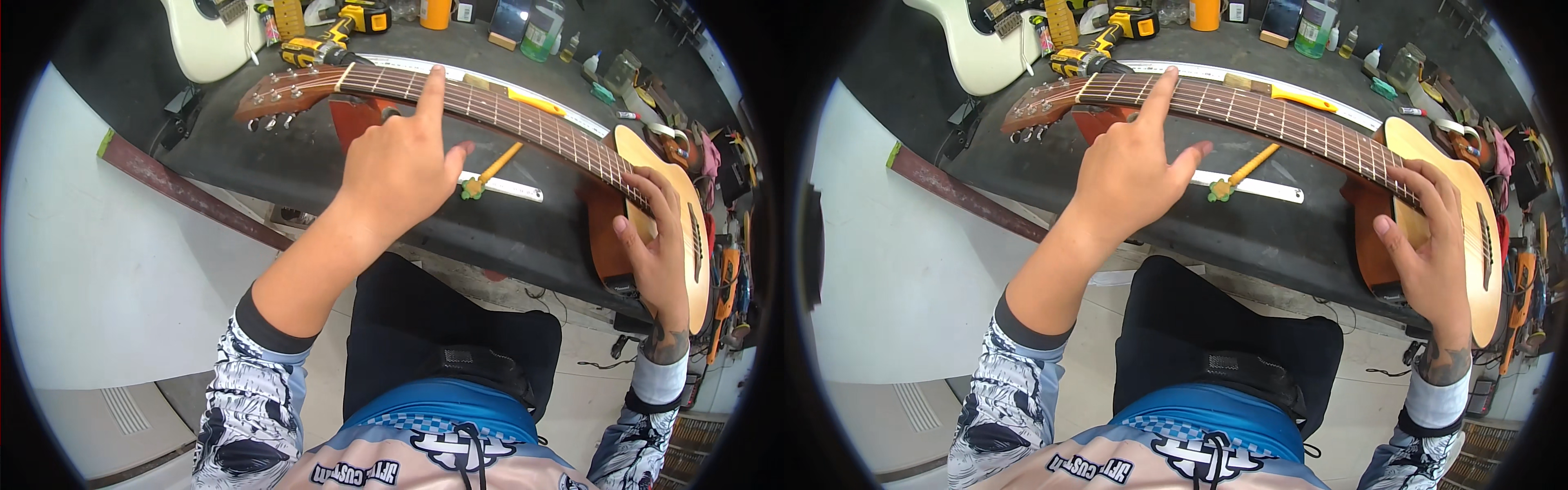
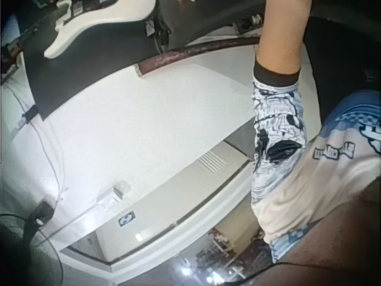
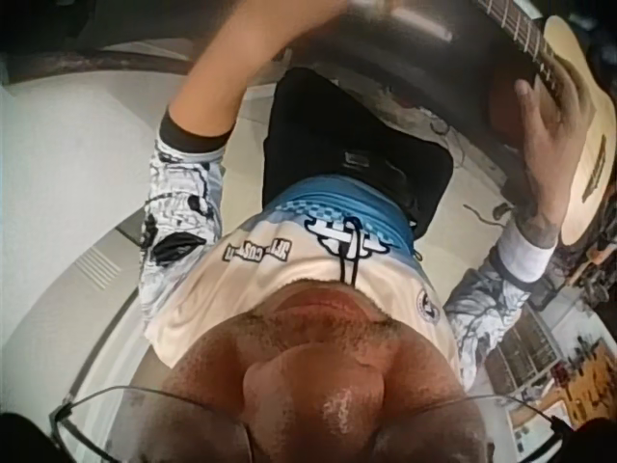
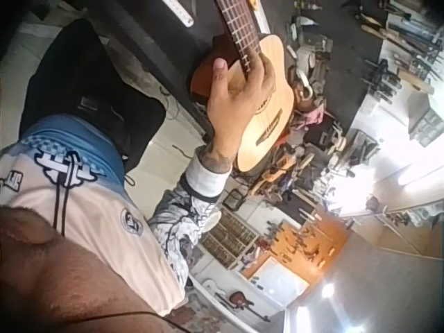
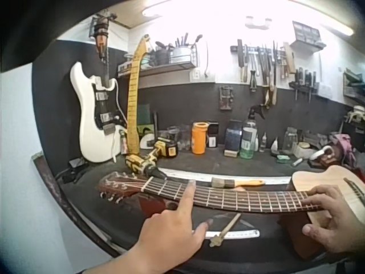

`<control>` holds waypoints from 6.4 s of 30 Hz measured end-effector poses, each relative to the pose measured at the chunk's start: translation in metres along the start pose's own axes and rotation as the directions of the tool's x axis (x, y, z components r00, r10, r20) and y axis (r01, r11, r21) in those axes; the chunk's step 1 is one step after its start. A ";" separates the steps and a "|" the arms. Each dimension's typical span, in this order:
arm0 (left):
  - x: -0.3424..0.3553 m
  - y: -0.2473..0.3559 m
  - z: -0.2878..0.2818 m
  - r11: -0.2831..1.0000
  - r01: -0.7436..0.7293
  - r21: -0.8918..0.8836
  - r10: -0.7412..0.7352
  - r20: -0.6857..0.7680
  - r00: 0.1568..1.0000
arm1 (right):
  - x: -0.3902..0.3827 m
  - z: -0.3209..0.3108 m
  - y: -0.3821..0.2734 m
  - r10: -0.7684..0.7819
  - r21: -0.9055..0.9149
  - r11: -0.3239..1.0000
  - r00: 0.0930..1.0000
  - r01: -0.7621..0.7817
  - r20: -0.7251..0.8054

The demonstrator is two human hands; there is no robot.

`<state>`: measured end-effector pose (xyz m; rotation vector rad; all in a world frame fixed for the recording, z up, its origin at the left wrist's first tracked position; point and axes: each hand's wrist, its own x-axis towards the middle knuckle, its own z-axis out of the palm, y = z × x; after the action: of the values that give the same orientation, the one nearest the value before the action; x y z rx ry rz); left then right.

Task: Repairing and adjusting the nut and frets of a small acoustic guitar.

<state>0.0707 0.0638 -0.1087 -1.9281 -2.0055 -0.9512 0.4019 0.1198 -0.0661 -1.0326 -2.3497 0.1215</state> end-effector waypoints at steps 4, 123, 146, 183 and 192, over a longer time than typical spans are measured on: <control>-0.003 -0.002 0.007 0.999 0.032 0.014 -0.031 -0.027 0.999 | 0.000 0.002 -0.001 0.048 0.005 0.999 0.999 -0.049 0.024; 0.002 -0.028 0.022 0.933 -0.174 0.316 0.257 -0.242 0.936 | 0.129 0.041 -0.044 -0.294 -0.141 0.939 0.945 0.314 0.145; 0.001 -0.028 0.038 0.981 -0.166 0.096 0.190 -0.368 0.910 | 0.175 0.089 -0.115 -0.710 -0.076 0.647 0.636 0.758 0.303; -0.001 -0.029 0.033 0.981 -0.193 0.001 0.186 -0.278 0.942 | 0.170 0.102 -0.113 -0.710 -0.062 0.665 0.656 0.744 0.256; 0.002 -0.024 0.037 0.977 -0.164 0.139 0.201 -0.318 0.927 | 0.153 0.088 -0.118 -0.650 -0.096 0.714 0.708 0.693 0.275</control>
<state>0.0583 0.0879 -0.1437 -1.7260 -1.6242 -1.0141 0.1952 0.1572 -0.0345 -0.1614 -2.8383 -0.2977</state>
